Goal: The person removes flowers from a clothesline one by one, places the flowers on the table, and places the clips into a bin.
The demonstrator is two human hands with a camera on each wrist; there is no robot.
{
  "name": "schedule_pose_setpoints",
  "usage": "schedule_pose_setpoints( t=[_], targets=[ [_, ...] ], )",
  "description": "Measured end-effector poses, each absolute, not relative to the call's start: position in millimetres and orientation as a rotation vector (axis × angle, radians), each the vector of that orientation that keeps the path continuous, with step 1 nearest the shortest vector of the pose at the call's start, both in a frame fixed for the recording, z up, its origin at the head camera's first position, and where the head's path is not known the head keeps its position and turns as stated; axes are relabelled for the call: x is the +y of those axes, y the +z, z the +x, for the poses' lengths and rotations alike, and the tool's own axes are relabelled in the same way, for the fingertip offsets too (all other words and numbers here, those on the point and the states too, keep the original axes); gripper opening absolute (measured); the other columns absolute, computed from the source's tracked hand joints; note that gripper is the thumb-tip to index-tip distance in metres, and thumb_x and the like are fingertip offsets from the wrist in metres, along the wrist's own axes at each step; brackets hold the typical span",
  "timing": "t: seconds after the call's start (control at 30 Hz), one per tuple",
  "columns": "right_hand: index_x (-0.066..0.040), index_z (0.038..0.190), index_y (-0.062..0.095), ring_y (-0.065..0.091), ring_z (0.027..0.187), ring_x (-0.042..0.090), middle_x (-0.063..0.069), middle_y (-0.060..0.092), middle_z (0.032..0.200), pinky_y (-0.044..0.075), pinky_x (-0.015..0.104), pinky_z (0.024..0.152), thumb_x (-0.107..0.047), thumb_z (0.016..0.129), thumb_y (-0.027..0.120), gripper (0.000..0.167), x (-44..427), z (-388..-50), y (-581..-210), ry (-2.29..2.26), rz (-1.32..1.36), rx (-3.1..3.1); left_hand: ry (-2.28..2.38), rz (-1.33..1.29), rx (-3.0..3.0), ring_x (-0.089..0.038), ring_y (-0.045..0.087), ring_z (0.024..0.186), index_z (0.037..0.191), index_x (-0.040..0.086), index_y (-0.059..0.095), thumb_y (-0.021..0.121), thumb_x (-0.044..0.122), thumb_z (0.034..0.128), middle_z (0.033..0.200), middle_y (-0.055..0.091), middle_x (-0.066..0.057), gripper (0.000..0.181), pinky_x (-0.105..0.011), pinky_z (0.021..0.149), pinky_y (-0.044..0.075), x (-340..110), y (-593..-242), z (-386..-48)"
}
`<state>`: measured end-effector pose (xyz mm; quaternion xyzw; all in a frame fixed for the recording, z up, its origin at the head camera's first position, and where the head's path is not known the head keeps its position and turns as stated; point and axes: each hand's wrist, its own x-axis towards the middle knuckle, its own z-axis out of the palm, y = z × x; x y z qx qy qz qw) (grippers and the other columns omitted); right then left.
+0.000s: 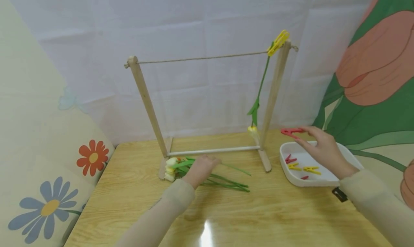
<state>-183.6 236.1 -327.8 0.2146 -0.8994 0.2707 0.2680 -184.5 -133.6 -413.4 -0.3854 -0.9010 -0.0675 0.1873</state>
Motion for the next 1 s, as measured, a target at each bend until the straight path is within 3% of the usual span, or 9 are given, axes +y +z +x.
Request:
schedule_pose_setpoints(
  t=[0.23,0.33,0.43,0.63,0.83,1.0],
  targets=[
    [0.006,0.118,0.061,0.057,0.098,0.038,0.025,0.063,0.111,0.041,0.024,0.079,-0.003,0.085,0.073,0.035,244.9,-186.8,-336.8,0.771,0.547,-2.463,-0.048,-1.079,-2.526,-0.018,0.069,0.090,0.106,0.006,0.069,0.064,-0.008,0.0805,0.100,0.073,-0.007,0.030,-0.033,0.084,0.055,-130.9,-420.8,-186.5],
    [0.008,0.120,0.058,0.055,0.102,0.043,0.029,0.061,0.113,0.046,0.038,0.084,-0.008,0.090,0.070,0.036,250.2,-188.0,-340.6,0.811,0.504,-2.534,-0.012,-1.068,-2.549,-0.018,0.069,0.092,0.106,0.007,0.069,0.064,-0.006,0.0806,0.101,0.073,-0.006,0.029,-0.034,0.086,0.055,-130.1,-424.5,-186.6],
    [0.011,0.120,0.056,0.053,0.101,0.050,0.034,0.059,0.113,0.044,0.059,0.080,-0.012,0.093,0.066,0.037,256.8,-190.3,-346.0,0.842,0.466,-2.599,0.007,-1.054,-2.603,-0.018,0.069,0.095,0.108,0.007,0.068,0.064,-0.007,0.0811,0.103,0.072,-0.006,0.030,-0.037,0.090,0.054,-129.6,-429.6,-186.8],
    [0.015,0.119,0.054,0.053,0.101,0.052,0.038,0.056,0.113,0.044,0.063,0.082,-0.014,0.095,0.063,0.038,272.0,-197.4,-358.9,0.837,0.437,-2.706,0.094,-0.987,-2.711,-0.018,0.068,0.099,0.112,0.009,0.067,0.068,-0.006,0.0813,0.107,0.072,-0.005,0.034,-0.039,0.095,0.052,-127.9,-440.6,-186.5],
    [0.019,0.122,0.050,0.048,0.108,0.056,0.042,0.052,0.117,0.041,0.067,0.089,-0.022,0.099,0.058,0.047,286.1,-210.2,-370.9,0.822,0.395,-2.933,0.152,-0.952,-2.690,-0.014,0.068,0.089,0.104,0.011,0.068,0.074,-0.006,0.0747,0.098,0.072,-0.001,0.034,-0.034,0.084,0.056,-126.2,-456.0,-186.1],
    [0.020,0.117,0.052,0.051,0.106,0.055,0.041,0.055,0.113,0.042,0.066,0.090,-0.019,0.096,0.062,0.045,294.3,-220.0,-383.1,0.797,0.411,-3.007,0.156,-0.935,-2.657,-0.012,0.068,0.077,0.096,0.013,0.068,0.073,-0.005,0.0731,0.088,0.072,0.002,0.030,-0.033,0.077,0.056,-125.1,-465.9,-185.7]
  ],
)
